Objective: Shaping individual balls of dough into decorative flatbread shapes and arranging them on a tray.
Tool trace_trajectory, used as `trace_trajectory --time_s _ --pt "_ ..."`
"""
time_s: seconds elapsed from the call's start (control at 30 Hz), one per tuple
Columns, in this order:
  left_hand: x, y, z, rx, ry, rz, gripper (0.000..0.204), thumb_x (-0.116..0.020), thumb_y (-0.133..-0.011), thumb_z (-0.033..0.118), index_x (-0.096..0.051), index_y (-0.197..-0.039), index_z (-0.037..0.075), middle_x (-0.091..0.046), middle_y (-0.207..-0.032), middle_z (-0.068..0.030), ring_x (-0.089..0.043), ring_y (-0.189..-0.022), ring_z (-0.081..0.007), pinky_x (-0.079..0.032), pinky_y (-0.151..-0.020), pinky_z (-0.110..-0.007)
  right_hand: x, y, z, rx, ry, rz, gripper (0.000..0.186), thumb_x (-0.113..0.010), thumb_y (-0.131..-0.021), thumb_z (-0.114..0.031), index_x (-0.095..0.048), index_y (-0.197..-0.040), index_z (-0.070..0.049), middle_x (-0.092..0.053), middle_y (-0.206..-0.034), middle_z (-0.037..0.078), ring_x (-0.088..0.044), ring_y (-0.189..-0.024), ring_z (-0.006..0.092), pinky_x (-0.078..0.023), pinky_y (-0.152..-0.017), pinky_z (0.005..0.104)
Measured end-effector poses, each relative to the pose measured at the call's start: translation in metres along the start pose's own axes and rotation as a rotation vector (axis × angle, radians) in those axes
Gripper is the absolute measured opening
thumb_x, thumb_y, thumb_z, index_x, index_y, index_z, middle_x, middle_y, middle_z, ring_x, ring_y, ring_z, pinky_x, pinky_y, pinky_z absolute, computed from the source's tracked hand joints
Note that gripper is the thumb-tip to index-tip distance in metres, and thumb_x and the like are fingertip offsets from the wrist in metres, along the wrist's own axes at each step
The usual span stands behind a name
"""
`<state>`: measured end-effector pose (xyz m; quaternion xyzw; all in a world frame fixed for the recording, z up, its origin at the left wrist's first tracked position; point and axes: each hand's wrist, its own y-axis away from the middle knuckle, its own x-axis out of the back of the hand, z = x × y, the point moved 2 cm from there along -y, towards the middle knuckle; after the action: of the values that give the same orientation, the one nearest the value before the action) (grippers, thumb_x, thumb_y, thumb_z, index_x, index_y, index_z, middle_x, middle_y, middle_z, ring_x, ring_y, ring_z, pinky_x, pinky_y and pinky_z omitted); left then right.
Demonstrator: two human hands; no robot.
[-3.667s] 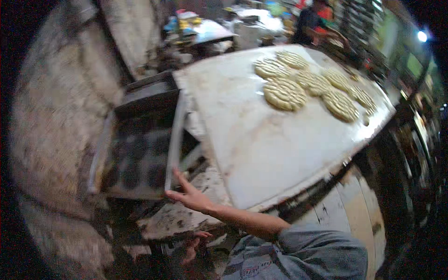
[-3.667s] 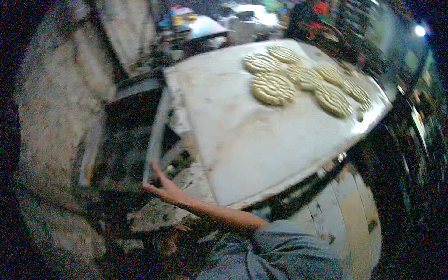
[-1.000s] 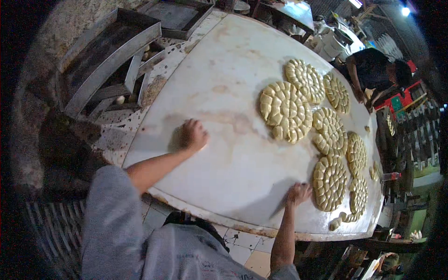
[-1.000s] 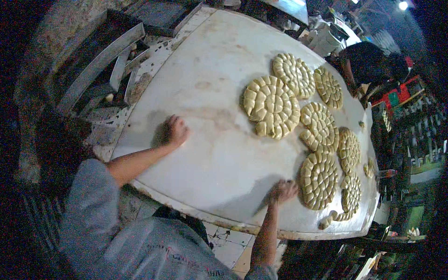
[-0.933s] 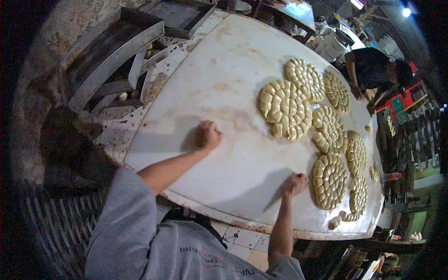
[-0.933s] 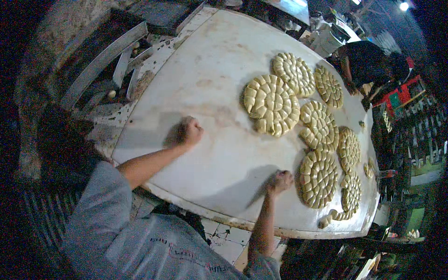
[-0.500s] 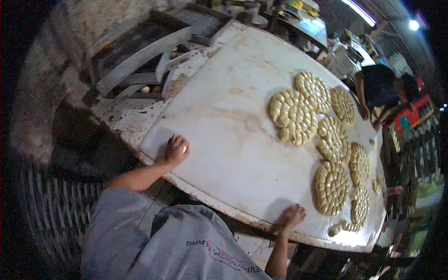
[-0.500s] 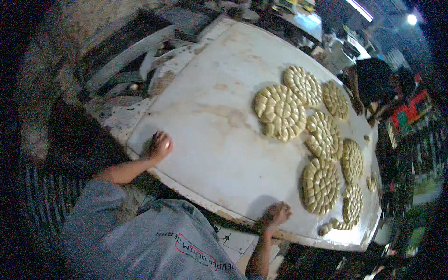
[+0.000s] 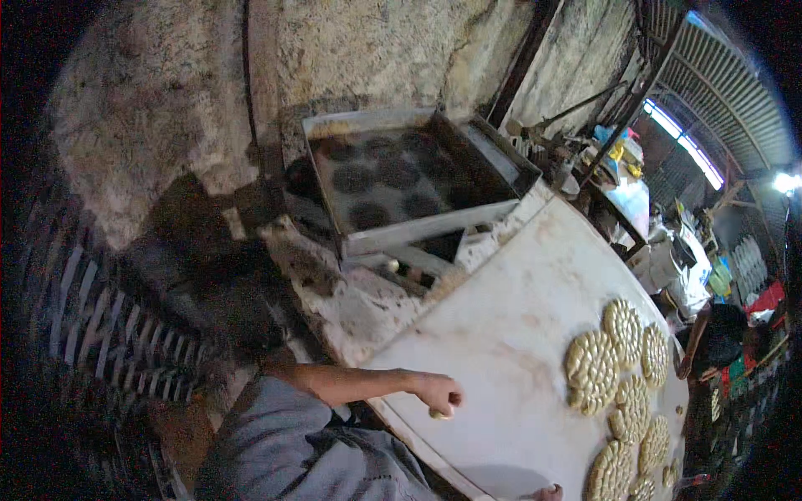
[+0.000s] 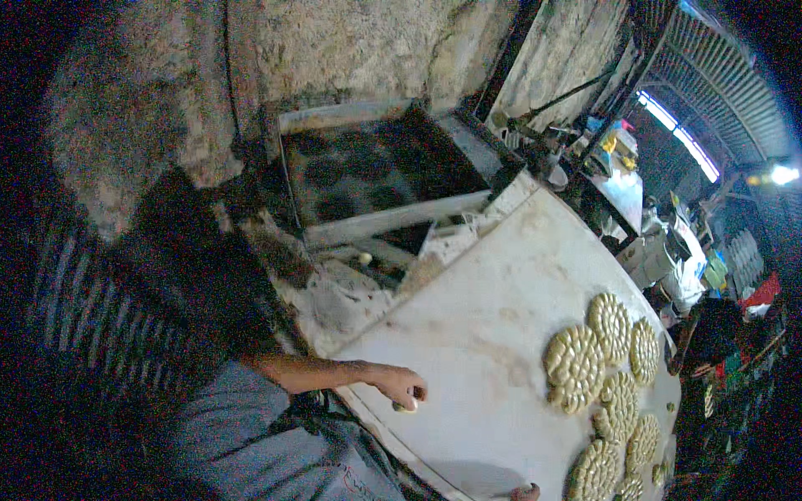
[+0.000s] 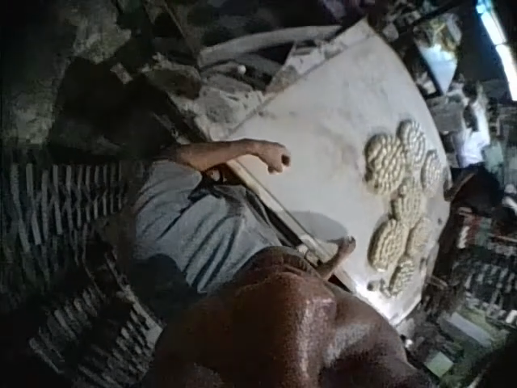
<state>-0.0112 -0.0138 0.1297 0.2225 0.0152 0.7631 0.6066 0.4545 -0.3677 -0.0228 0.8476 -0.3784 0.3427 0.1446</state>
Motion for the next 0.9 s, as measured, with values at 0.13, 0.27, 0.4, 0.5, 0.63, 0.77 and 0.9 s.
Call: trace_trajectory --time_s 0.13,0.27,0.4,0.5,0.63,0.77,0.9 --pt "0.153 0.143 0.087 -0.385 -0.146 0.563 0.021 -0.066 -0.076 0.020 -0.060 -0.089 0.004 -0.063 -0.080 -0.0060 -0.059 -0.073 -0.0186 -0.048 -0.068 -0.032 -0.057 0.025 -0.225 -0.012 -0.465 -0.370 0.054 -0.058 -0.080 -0.019 -0.038 -0.127 -0.002 -0.054 -0.103 0.013 -0.054 -0.089 0.0218 -0.048 -0.076 0.0326" --pt "0.263 0.193 0.072 -0.502 -0.355 1.134 0.021 -0.067 -0.075 0.021 -0.063 -0.080 0.001 -0.062 -0.075 -0.0119 -0.061 -0.065 -0.0224 -0.048 -0.060 -0.031 -0.139 0.018 -0.508 0.314 -0.704 -0.553 0.065 -0.062 -0.082 -0.026 -0.031 -0.132 0.003 -0.045 -0.126 0.019 -0.048 -0.111 0.0254 -0.042 -0.092 0.0377" --pt "0.286 0.190 0.020 0.148 -0.719 0.662 0.026 -0.055 -0.083 0.026 -0.065 -0.083 0.001 -0.063 -0.074 -0.0144 -0.063 -0.077 -0.0270 -0.048 -0.075 -0.037 -0.184 0.040 -0.726 0.653 -0.841 -0.590 0.070 -0.067 -0.077 -0.036 -0.040 -0.126 0.005 -0.056 -0.114 0.014 -0.056 -0.090 0.0178 -0.046 -0.074 0.0280" --pt "0.275 0.191 -0.002 0.178 -1.211 0.676 0.037 -0.059 -0.083 0.032 -0.062 -0.092 -0.004 -0.058 -0.105 -0.0223 -0.053 -0.106 -0.0334 -0.039 -0.093 -0.039 -0.204 0.046 -0.800 0.803 -0.571 -0.107 0.052 -0.070 -0.072 -0.019 -0.051 -0.117 -0.001 -0.060 -0.105 0.012 -0.056 -0.088 0.0170 -0.045 -0.075 0.0264" --pt "0.250 0.233 0.073 -0.324 -0.044 0.357 0.043 -0.063 -0.082 0.030 -0.054 -0.109 -0.003 -0.054 -0.117 -0.0169 -0.050 -0.111 -0.0255 -0.035 -0.097 -0.037 -0.268 0.004 -0.747 1.051 -0.051 -0.070 0.042 -0.069 -0.069 -0.009 -0.055 -0.109 -0.003 -0.055 -0.108 0.017 -0.054 -0.093 0.0317 -0.043 -0.082 0.0383" --pt "0.156 0.177 0.031 -0.622 0.325 -0.379 0.041 -0.065 -0.080 0.025 -0.054 -0.111 0.000 -0.056 -0.114 -0.0143 -0.051 -0.108 -0.0203 -0.040 -0.091 -0.034 -0.234 0.008 -0.598 0.573 -0.236 0.266 0.037 -0.069 -0.072 -0.014 -0.056 -0.105 -0.003 -0.055 -0.100 0.016 -0.053 -0.087 0.0286 -0.043 -0.076 0.0374" --pt "0.015 0.040 -0.057 -0.239 -0.242 0.444 0.025 -0.063 -0.078 0.018 -0.060 -0.100 0.008 -0.061 -0.096 -0.0103 -0.054 -0.100 -0.0246 -0.040 -0.090 -0.040 -0.215 0.032 -0.322 0.049 0.145 0.378 0.017 -0.060 -0.075 -0.010 -0.059 -0.089 -0.001 -0.055 -0.085 0.015 -0.053 -0.082 0.0280 -0.044 -0.072 0.0336"
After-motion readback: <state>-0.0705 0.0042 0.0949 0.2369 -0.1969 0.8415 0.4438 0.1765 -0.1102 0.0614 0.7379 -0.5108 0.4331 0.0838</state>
